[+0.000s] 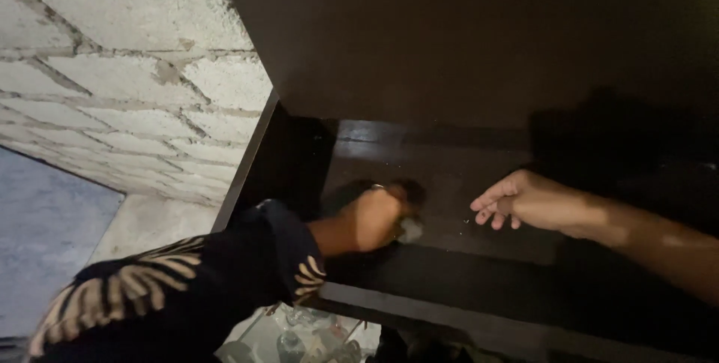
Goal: The person wipes the inside of a cabinet drawer with a cloth and then washes the cloth at a sink.
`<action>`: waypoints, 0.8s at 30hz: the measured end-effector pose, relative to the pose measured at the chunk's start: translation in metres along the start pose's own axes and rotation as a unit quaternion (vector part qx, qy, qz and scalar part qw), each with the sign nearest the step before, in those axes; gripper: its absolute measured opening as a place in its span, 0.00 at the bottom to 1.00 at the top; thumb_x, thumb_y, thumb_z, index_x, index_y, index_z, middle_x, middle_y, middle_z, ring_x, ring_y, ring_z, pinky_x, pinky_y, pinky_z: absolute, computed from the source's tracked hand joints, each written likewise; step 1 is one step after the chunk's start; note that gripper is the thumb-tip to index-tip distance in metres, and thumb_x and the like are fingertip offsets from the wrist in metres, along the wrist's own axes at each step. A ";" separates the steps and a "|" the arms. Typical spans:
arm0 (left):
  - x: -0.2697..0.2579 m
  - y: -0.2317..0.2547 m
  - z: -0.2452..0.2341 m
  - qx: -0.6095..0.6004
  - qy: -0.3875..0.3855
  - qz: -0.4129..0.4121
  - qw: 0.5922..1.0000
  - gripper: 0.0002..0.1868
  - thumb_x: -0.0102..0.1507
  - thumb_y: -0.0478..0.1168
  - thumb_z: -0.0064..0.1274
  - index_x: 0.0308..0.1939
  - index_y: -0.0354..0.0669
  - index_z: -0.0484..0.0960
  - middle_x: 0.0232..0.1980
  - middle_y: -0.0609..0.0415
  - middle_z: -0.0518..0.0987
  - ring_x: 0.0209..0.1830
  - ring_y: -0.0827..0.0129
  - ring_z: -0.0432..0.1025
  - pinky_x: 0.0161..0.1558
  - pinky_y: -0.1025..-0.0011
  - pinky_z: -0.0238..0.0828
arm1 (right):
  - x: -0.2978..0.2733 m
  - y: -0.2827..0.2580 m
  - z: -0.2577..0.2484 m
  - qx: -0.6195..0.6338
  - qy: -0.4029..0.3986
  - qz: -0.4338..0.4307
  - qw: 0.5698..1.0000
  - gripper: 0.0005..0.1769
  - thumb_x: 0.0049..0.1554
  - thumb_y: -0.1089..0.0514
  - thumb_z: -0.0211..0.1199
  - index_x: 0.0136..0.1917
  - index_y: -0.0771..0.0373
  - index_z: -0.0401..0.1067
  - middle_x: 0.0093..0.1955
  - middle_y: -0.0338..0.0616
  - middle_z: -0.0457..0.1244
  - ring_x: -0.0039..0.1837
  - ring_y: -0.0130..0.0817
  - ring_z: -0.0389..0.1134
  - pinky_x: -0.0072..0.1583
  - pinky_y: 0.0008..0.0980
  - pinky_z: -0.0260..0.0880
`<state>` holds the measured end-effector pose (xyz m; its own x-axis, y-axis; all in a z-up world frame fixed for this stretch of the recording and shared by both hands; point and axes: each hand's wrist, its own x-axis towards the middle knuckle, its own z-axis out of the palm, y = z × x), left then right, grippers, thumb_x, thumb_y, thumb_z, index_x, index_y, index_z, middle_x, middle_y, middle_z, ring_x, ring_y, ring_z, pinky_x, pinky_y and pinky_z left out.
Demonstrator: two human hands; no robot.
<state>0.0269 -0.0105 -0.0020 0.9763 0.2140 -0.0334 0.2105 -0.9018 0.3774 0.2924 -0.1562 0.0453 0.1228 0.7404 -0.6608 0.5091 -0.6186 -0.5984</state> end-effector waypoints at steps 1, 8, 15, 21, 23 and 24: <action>0.009 0.007 0.002 0.001 0.002 0.002 1.000 0.17 0.55 0.35 0.62 0.48 0.41 0.86 0.49 0.40 0.81 0.43 0.49 0.79 0.44 0.58 0.77 | 0.000 0.000 -0.002 -0.001 0.003 -0.001 1.000 0.19 0.65 0.53 0.52 0.63 0.60 0.76 0.56 0.42 0.73 0.53 0.30 0.75 0.53 0.32 0.76; 0.041 0.021 -0.003 -0.254 0.024 0.056 0.965 0.19 0.55 0.34 0.63 0.51 0.37 0.86 0.45 0.40 0.84 0.42 0.56 0.80 0.44 0.61 0.79 | 0.002 -0.011 -0.009 0.029 0.060 -0.008 0.998 0.19 0.66 0.56 0.50 0.66 0.60 0.74 0.56 0.43 0.73 0.53 0.33 0.74 0.53 0.33 0.74; 0.004 -0.019 -0.058 -0.676 0.107 -0.175 0.708 0.15 0.60 0.26 0.61 0.51 0.33 0.81 0.47 0.47 0.85 0.45 0.66 0.81 0.48 0.69 0.80 | -0.007 -0.018 -0.018 0.106 0.099 -0.074 0.987 0.18 0.64 0.60 0.55 0.65 0.66 0.74 0.56 0.50 0.73 0.52 0.35 0.72 0.52 0.34 0.72; -0.077 0.038 -0.093 -0.727 0.266 -0.101 0.624 0.12 0.65 0.27 0.56 0.53 0.33 0.82 0.49 0.48 0.83 0.48 0.64 0.79 0.53 0.65 0.78 | -0.049 -0.088 0.020 0.043 0.086 -0.131 0.987 0.17 0.65 0.61 0.54 0.66 0.64 0.73 0.56 0.48 0.72 0.52 0.33 0.71 0.51 0.33 0.71; -0.105 0.057 -0.089 -0.734 0.304 -0.067 0.603 0.13 0.65 0.28 0.55 0.54 0.33 0.81 0.49 0.48 0.83 0.49 0.64 0.78 0.53 0.64 0.78 | -0.052 -0.107 0.037 0.023 0.075 -0.169 0.982 0.17 0.65 0.61 0.53 0.65 0.65 0.73 0.55 0.48 0.72 0.51 0.32 0.71 0.51 0.32 0.71; -0.120 0.065 -0.088 -0.741 0.324 -0.028 0.587 0.13 0.65 0.28 0.55 0.55 0.33 0.81 0.50 0.48 0.83 0.49 0.64 0.78 0.54 0.63 0.79 | -0.053 -0.118 0.047 0.015 0.076 -0.200 0.977 0.18 0.64 0.62 0.52 0.65 0.65 0.73 0.55 0.48 0.72 0.51 0.31 0.71 0.50 0.32 0.71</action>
<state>-0.0815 -0.0617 0.1078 0.6444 0.7589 0.0941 -0.5029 0.3279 0.7997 0.1858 -0.1345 0.1298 0.0466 0.9534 -0.2981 0.5167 -0.2784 -0.8096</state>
